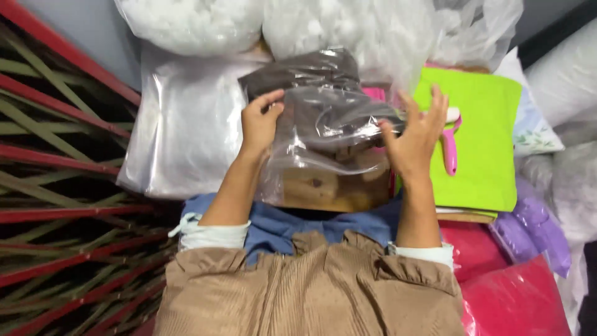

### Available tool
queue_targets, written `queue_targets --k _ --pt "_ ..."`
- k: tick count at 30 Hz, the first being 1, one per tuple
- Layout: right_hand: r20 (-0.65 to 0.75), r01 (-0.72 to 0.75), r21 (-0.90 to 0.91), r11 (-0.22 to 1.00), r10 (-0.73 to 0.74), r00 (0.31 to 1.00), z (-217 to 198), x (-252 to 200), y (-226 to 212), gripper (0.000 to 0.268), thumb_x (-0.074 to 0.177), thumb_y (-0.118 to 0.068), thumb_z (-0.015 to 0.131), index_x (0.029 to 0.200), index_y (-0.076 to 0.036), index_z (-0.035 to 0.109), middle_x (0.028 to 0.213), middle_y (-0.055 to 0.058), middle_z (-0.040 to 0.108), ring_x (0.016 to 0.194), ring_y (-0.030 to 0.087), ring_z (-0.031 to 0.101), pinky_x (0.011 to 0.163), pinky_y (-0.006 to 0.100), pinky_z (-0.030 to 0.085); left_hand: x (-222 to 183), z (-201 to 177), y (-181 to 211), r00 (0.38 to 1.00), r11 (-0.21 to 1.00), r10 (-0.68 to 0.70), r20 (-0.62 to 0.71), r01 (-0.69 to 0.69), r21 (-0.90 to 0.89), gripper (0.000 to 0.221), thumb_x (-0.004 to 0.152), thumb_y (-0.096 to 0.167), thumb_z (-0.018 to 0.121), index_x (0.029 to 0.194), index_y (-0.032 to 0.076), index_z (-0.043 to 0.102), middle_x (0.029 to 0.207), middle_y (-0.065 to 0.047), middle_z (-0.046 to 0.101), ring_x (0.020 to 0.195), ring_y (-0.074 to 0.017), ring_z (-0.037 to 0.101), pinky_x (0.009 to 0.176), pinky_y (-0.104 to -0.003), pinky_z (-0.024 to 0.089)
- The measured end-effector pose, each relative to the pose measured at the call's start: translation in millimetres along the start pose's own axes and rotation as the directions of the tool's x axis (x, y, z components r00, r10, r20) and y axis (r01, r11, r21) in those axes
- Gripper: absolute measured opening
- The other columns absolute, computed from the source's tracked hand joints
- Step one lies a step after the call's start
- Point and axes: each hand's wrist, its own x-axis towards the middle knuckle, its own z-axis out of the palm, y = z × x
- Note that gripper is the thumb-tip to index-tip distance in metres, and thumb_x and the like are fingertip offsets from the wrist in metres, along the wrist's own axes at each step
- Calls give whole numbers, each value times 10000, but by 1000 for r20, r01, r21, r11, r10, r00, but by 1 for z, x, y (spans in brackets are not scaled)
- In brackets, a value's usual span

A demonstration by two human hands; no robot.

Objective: The person places a brown fabric item into a clear plastic bag and seals the bag by hand.

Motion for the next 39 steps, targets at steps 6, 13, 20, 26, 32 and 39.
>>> queue_targets --k 6,13,20,26,32,39 --pt "252 596 132 792 -608 753 23 -36 -71 1148 636 -935 695 1573 -341 400 1721 95 149 1570 371 -46 1230 618 -45 -7 5 20 987 977 -131 -89 113 -180 314 850 57 691 1112 189 802 958 -8 693 908 -95 603 888 -276 531" --pt "-15 483 72 872 -484 875 34 -22 -28 407 878 -123 786 1263 -236 719 946 -65 726 914 160 709 1100 399 435 -18 -17 31 976 966 190 110 -165 -201 325 1026 365 626 1294 193 694 1063 -47 574 883 -134 575 711 -281 555" --pt "-120 371 151 916 -356 927 27 -19 -21 175 918 -247 861 921 -150 715 784 37 621 790 292 669 892 400 501 -41 3 40 383 296 896 224 -892 342 653 775 558 871 1230 152 637 1304 -139 551 1256 -376 534 1019 -535 483" --pt "-141 427 101 899 -412 900 25 -18 -16 329 859 -358 915 845 -144 665 779 31 590 787 281 648 917 407 474 -64 10 69 240 198 966 92 -924 328 91 855 111 823 877 152 744 855 11 693 943 -226 725 980 -451 539" --pt "-48 523 412 746 -555 830 -15 -18 -66 586 832 -294 885 1329 -102 642 1270 135 658 1246 393 588 1131 558 331 -69 8 69 339 299 925 174 -929 217 94 888 173 823 916 141 739 833 15 684 985 -216 719 1045 -483 480" --pt "-83 552 295 780 -554 828 -3 -24 -56 70 950 -221 806 959 -180 749 953 10 733 1042 269 690 1131 510 363 -71 5 69 409 388 880 242 -912 132 95 915 209 803 889 137 747 846 6 692 1023 -221 688 1134 -507 348"
